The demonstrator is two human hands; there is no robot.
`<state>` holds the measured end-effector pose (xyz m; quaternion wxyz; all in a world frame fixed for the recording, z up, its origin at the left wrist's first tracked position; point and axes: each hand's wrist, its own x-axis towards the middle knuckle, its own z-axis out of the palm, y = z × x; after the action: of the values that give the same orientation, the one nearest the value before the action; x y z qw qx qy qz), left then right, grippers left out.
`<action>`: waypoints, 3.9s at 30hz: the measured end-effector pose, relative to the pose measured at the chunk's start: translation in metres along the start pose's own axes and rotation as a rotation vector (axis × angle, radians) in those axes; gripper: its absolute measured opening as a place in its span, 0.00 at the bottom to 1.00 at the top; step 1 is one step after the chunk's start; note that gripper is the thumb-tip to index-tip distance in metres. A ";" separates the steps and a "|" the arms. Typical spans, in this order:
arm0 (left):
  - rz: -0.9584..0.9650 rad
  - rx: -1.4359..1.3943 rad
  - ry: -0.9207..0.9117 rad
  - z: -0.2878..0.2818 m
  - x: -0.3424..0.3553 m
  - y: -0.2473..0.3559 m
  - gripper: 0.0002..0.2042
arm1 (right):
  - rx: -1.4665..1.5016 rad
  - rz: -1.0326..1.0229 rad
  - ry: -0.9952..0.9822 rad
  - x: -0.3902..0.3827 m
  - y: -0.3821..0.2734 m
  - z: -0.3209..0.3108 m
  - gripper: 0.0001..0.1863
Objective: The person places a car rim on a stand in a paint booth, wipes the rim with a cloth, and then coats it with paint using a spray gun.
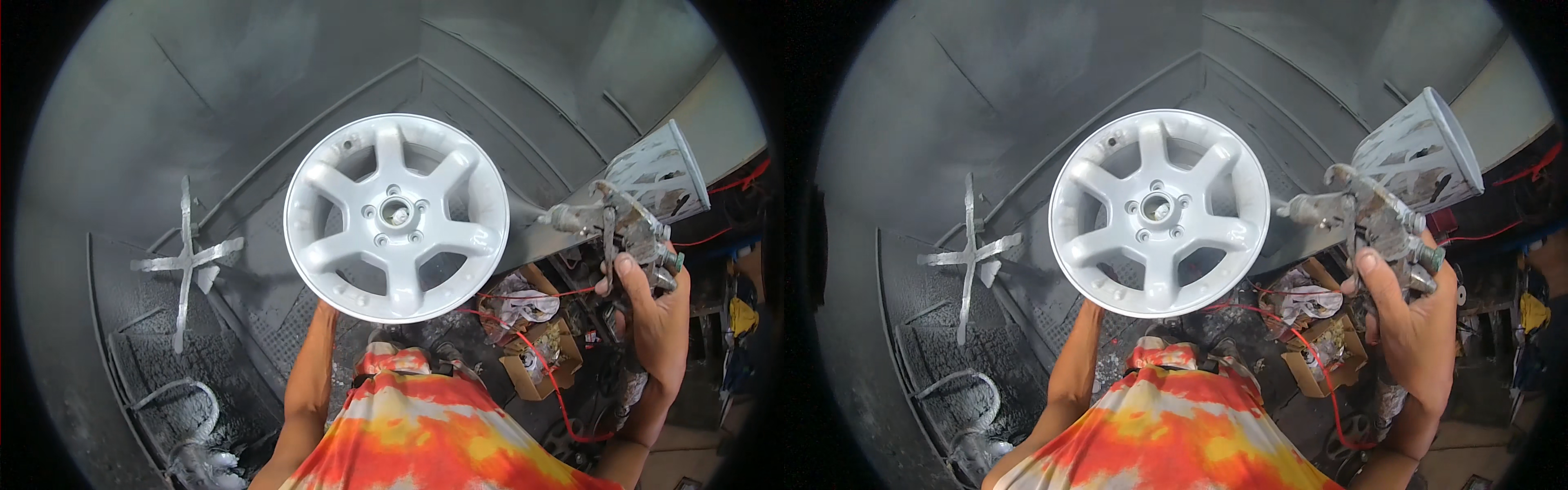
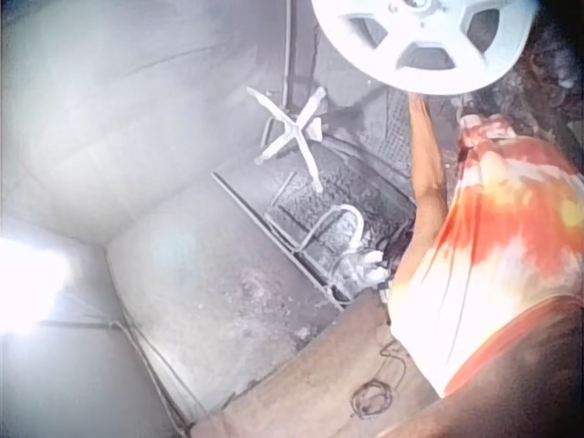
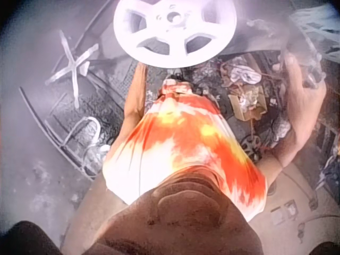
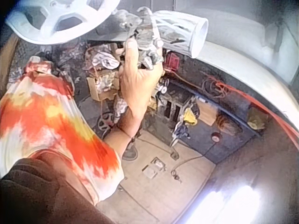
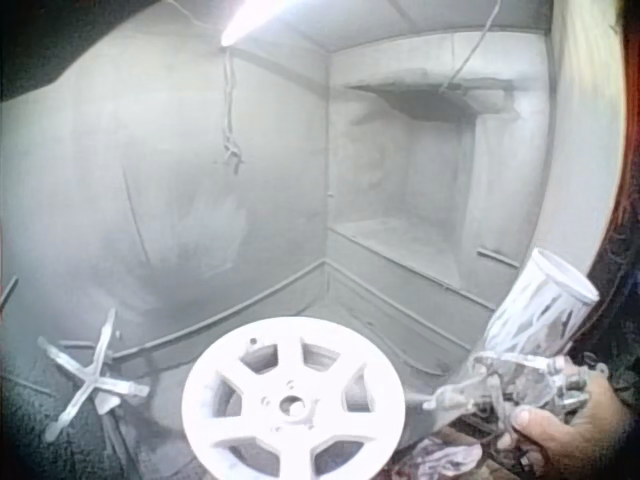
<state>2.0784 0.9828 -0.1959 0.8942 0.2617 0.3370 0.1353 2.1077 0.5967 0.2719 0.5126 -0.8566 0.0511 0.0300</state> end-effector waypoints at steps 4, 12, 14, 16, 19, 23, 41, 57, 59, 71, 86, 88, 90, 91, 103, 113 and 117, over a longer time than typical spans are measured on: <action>0.034 0.121 -0.053 0.025 0.023 0.023 0.27 | -0.008 -0.030 -0.059 0.003 0.009 -0.004 0.13; 0.031 0.323 -0.049 -0.004 0.012 -0.001 0.26 | 0.015 -0.197 0.115 0.013 0.011 0.003 0.13; 0.010 0.341 -0.032 -0.020 -0.006 -0.011 0.26 | 0.011 -0.190 0.104 0.014 0.009 0.001 0.13; -0.014 0.358 -0.026 -0.029 -0.018 -0.017 0.26 | -0.009 -0.129 0.094 0.015 0.007 -0.002 0.13; -0.017 0.394 -0.027 -0.033 -0.024 -0.018 0.26 | -0.065 -0.107 0.058 0.013 0.007 0.005 0.13; 0.060 0.462 -0.073 0.000 0.012 -0.003 0.26 | 0.024 -0.040 -0.007 0.010 0.006 0.009 0.15; 0.120 0.641 -0.085 0.017 0.072 0.025 0.24 | 0.002 -0.090 -0.031 0.033 -0.014 0.041 0.15; 0.133 0.697 -0.107 0.000 0.079 0.032 0.23 | 0.077 -0.045 -0.027 0.037 -0.031 0.076 0.13; 0.141 0.702 -0.102 -0.009 0.075 0.034 0.23 | 0.113 -0.070 -0.070 0.037 -0.032 0.083 0.13; 0.132 0.702 -0.056 -0.060 0.035 0.032 0.22 | 0.111 -0.103 -0.418 0.031 -0.045 0.108 0.18; 0.088 0.624 0.062 -0.084 -0.032 0.008 0.18 | 0.115 -0.228 -0.265 0.038 -0.044 0.113 0.15; -0.017 0.611 0.035 -0.076 -0.054 0.008 0.17 | 0.116 -0.253 -0.247 0.040 -0.032 0.116 0.15; -0.117 0.597 0.013 -0.075 -0.074 0.004 0.17 | 0.121 -0.280 -0.235 0.038 -0.029 0.115 0.15; -0.157 0.635 -0.084 -0.075 -0.083 0.001 0.17 | 0.138 -0.221 -0.293 0.035 -0.032 0.114 0.14; -0.402 0.496 -0.117 -0.056 -0.110 -0.018 0.18 | 0.119 -0.266 -0.280 0.035 -0.038 0.118 0.12; 0.007 0.540 0.077 -0.078 -0.031 0.038 0.20 | 0.139 -0.156 -0.408 0.020 -0.044 0.122 0.14; 0.048 0.560 0.071 -0.080 -0.045 0.016 0.18 | 0.186 -0.067 -0.482 0.011 -0.051 0.118 0.15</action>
<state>1.9902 1.0076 -0.2136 0.7712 0.5018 0.3860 0.0673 2.1251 0.7238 0.2596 0.5874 -0.7751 -0.0982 0.2113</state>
